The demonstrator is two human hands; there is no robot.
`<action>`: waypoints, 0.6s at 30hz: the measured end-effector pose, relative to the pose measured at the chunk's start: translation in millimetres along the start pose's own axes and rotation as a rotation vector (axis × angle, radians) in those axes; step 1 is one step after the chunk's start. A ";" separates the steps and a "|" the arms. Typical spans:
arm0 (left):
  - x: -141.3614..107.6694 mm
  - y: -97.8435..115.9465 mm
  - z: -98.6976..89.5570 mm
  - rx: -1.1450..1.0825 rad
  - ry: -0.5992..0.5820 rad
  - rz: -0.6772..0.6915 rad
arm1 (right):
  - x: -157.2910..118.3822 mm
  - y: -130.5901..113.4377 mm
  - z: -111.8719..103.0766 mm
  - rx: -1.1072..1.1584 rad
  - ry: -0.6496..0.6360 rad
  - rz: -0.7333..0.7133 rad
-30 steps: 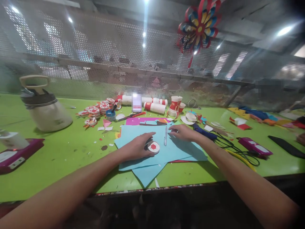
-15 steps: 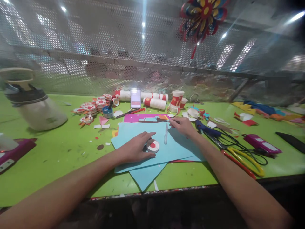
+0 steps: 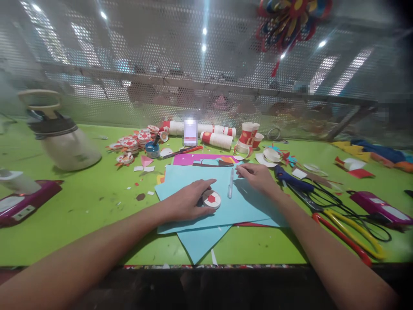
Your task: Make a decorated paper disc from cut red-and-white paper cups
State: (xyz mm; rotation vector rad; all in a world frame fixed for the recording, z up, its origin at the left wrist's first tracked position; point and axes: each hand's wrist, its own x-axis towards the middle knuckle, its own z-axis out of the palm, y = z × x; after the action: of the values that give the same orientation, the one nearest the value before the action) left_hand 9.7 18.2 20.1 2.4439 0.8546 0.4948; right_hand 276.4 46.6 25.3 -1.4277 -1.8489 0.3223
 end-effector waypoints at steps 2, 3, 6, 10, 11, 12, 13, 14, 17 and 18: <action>-0.5 1.0 -1.5 -0.004 -0.002 0.003 | -0.1 2.4 1.3 0.018 0.018 0.003; -0.7 1.2 -2.3 -0.013 -0.001 0.006 | 0.0 4.0 1.8 0.025 0.029 0.004; 0.2 0.4 -5.3 -0.103 0.048 0.008 | 1.0 8.9 2.6 0.029 0.062 0.008; 4.9 -4.0 -11.6 -0.218 0.261 -0.009 | 2.0 11.7 2.2 0.010 0.122 0.035; 6.3 -5.7 -13.3 -0.225 0.314 -0.012 | 2.1 11.4 2.2 0.008 0.133 0.043; 7.6 -7.6 -14.8 -0.229 0.362 -0.017 | 2.1 10.9 2.1 0.006 0.140 0.049; 8.6 -9.6 -16.2 -0.234 0.414 -0.025 | 2.0 10.2 2.1 0.006 0.143 0.054; 9.4 -11.7 -17.2 -0.237 0.466 -0.036 | 2.0 9.5 2.1 0.006 0.142 0.059; 9.9 -16.1 -18.4 -0.230 0.602 -0.070 | 1.8 8.0 2.5 0.005 0.138 0.075; 9.5 -16.5 -18.3 -0.224 0.632 -0.077 | 1.8 7.9 2.7 0.004 0.138 0.081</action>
State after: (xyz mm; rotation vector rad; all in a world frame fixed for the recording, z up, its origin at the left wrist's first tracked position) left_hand 0.0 41.7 27.2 2.0519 1.0589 1.2968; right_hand 280.0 51.6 19.5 -1.4865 -1.6824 0.2605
